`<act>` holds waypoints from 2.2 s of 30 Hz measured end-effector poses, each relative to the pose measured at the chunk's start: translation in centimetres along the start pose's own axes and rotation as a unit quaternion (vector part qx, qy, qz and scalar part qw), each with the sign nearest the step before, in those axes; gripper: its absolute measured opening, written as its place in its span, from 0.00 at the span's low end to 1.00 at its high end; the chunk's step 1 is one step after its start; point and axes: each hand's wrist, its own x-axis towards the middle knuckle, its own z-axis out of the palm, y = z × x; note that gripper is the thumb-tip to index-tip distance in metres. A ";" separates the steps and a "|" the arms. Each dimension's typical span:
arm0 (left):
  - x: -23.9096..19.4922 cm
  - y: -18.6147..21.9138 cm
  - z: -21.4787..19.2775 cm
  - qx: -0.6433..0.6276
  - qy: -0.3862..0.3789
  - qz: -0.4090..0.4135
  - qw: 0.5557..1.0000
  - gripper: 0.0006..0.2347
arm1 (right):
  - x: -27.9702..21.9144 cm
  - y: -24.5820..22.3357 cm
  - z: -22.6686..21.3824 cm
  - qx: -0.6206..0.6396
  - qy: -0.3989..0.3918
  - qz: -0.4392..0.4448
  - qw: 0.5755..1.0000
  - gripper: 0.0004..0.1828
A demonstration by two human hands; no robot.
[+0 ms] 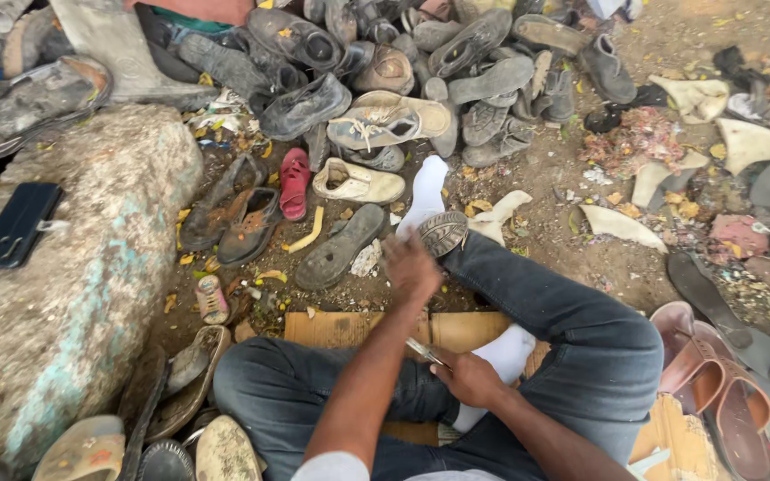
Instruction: The person sits on a cardboard sheet and uses a knife to scrape and trim the sole and edges of a worn shoe. They repeatedly reposition the shoe and continue scraping the sole area.
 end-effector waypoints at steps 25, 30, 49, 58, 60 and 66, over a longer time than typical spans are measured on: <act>-1.4 -19.0 -0.6 0.037 -0.025 -0.165 0.985 0.47 | 1.2 0.5 0.4 0.003 -0.051 0.020 0.998 0.29; -2.0 -20.6 -1.6 -0.183 0.036 -0.206 0.961 0.33 | 1.6 0.6 0.6 -0.020 -0.056 0.019 0.998 0.29; -4.1 -17.4 2.6 -0.289 0.244 -0.179 0.908 0.21 | 1.4 0.7 -0.2 -0.063 0.113 0.057 0.990 0.26; -6.4 -12.9 -0.1 -0.188 0.215 -0.094 0.954 0.23 | 9.6 -0.7 -1.2 0.262 0.170 0.015 0.950 0.35; -6.9 -11.7 -0.7 -0.273 0.210 -0.045 0.938 0.23 | 13.2 -2.4 -1.3 0.513 0.124 0.023 0.849 0.34; -6.7 -11.7 -0.2 -0.441 0.243 0.144 0.852 0.27 | 18.4 -5.2 -1.9 0.718 0.123 0.028 0.685 0.27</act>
